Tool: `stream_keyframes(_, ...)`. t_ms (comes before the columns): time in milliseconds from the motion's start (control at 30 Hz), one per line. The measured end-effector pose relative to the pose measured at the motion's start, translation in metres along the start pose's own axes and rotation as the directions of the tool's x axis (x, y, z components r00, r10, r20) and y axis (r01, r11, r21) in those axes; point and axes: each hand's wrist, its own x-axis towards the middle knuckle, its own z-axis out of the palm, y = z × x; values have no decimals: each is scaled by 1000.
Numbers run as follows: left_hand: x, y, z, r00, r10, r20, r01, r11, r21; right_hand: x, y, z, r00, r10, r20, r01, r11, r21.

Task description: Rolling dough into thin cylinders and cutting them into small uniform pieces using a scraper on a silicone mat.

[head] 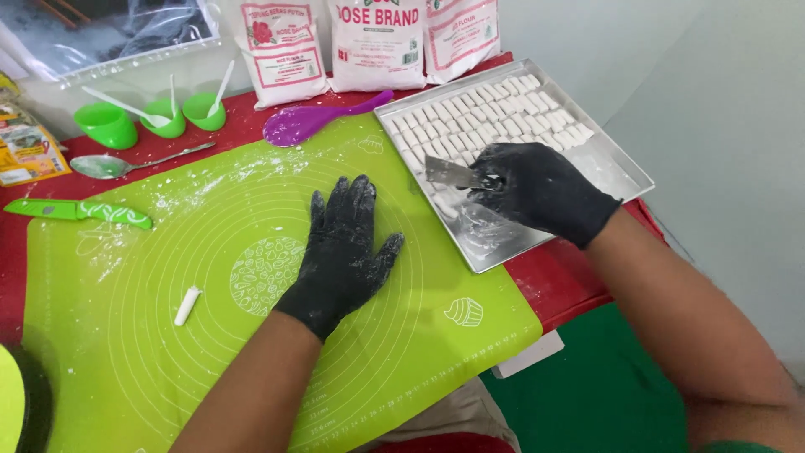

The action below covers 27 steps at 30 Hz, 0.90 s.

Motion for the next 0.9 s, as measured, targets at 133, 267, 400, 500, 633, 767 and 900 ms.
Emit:
stream_keyframes(133,2,5,-9,1000,1,4,-1,1000,-5,11,4,5,997,-33,73,31,999,24)
stream_keyframes(267,4,9,-14,999,-11,39,11,1000,5,12,0,8,988,2,152,-3,1000,7)
stream_keyframes(400,8,13,-21,991,-51,124,52,999,-10,10,-2,9,986,29,162,-46,993,106)
stream_keyframes(500,10,14,-22,987,-70,147,78,996,-46,11,-2,11,985,21,169,-46,988,145)
stream_keyframes(633,12,17,-25,976,-101,194,112,993,-45,12,2,12,981,51,189,-76,989,127)
stream_keyframes(767,12,16,-24,972,-105,212,116,992,-40,14,9,19,980,57,190,-72,995,70)
stream_keyframes(900,11,15,-24,972,-99,211,106,994,-22,12,3,15,981,52,186,-71,993,97)
